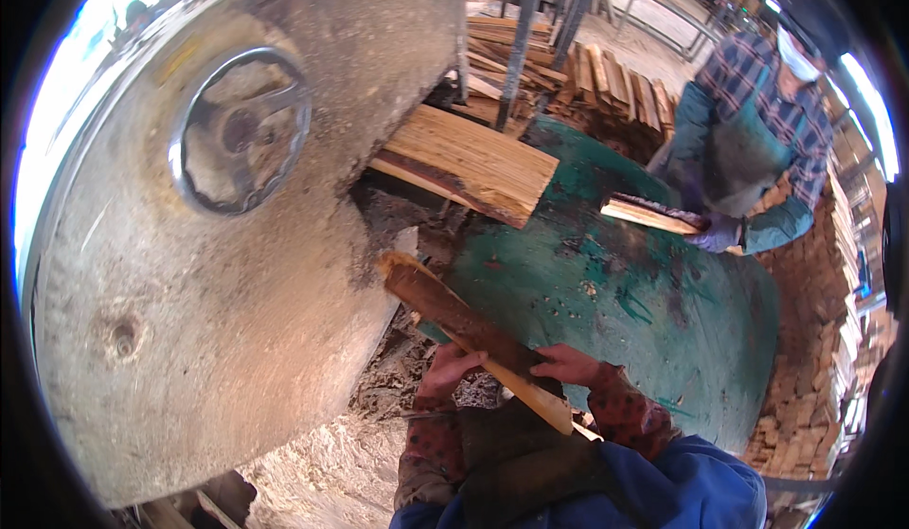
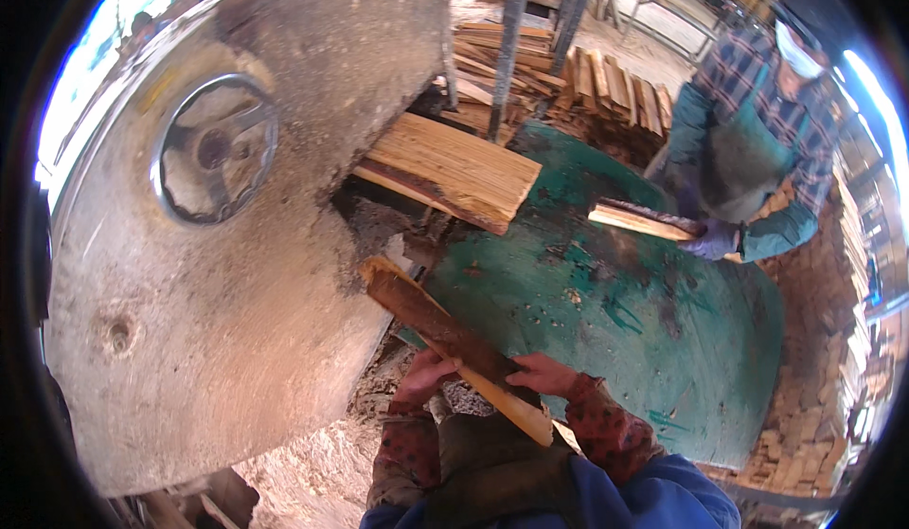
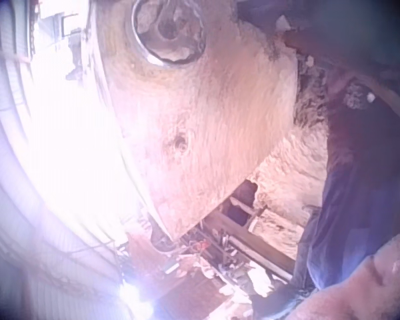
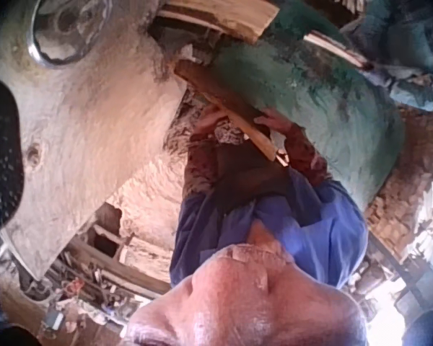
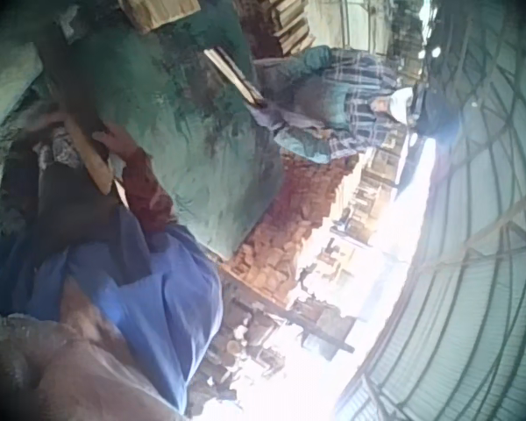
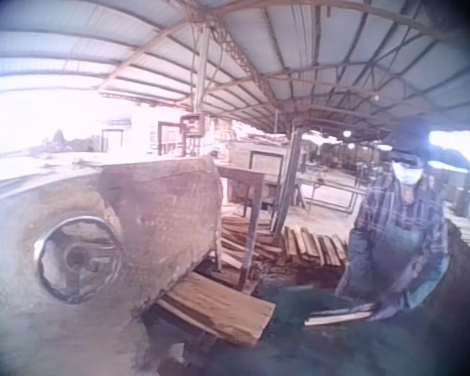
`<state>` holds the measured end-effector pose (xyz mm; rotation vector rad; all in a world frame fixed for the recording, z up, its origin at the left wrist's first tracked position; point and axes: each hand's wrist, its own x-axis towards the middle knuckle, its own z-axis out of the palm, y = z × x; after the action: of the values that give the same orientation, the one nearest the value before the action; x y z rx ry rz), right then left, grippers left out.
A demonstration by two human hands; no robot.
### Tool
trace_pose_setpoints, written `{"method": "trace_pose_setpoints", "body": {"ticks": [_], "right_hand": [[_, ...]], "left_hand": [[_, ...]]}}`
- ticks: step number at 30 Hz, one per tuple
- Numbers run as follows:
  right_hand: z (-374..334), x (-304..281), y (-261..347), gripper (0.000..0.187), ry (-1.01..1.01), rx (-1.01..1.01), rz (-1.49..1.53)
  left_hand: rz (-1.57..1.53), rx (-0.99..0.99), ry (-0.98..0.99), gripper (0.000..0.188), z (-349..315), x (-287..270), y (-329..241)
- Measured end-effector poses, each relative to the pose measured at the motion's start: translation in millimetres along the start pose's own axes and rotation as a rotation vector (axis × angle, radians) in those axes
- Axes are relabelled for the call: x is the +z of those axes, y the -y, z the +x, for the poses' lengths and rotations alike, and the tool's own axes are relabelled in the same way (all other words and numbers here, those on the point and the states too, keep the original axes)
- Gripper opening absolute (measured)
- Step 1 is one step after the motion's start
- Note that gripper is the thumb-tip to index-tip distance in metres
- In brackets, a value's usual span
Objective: The person walks through a lumber workshop and begins stacking processed wooden planks. They pick up planks from a conveyor table and arrange them into a pile, occasionally moving to a different area to place the wood.
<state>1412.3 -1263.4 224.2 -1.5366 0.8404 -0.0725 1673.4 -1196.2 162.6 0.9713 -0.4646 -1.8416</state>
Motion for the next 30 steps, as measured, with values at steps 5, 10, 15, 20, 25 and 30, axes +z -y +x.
{"method": "trace_pose_setpoints", "body": {"ticks": [5, 10, 15, 20, 25, 30], "right_hand": [[-13, 10, -3, 0.03, -0.087, -0.041, -0.281], [-33, 35, 16, 0.028, -0.415, -0.074, -0.508], [-65, 26, 18, 0.031, -0.536, -0.138, -0.43], [-113, -26, -2, 0.043, -0.672, -0.067, -0.626], [-157, -95, -54, 0.065, -0.611, 0.212, -1.058], [-148, -127, -89, 0.064, -0.581, 0.117, -1.232]], "left_hand": [[0.063, 0.066, -0.333, 0.033, 9, 33, 6], [0.024, 0.113, -0.373, 0.033, 6, 39, 13], [0.202, 0.151, -0.434, 0.036, 13, 24, 25], [0.196, 0.245, -0.462, 0.039, 7, 37, 19], [0.17, 0.234, -0.44, 0.04, 9, 40, 19], [0.138, 0.186, -0.459, 0.041, 6, 51, 22]]}}
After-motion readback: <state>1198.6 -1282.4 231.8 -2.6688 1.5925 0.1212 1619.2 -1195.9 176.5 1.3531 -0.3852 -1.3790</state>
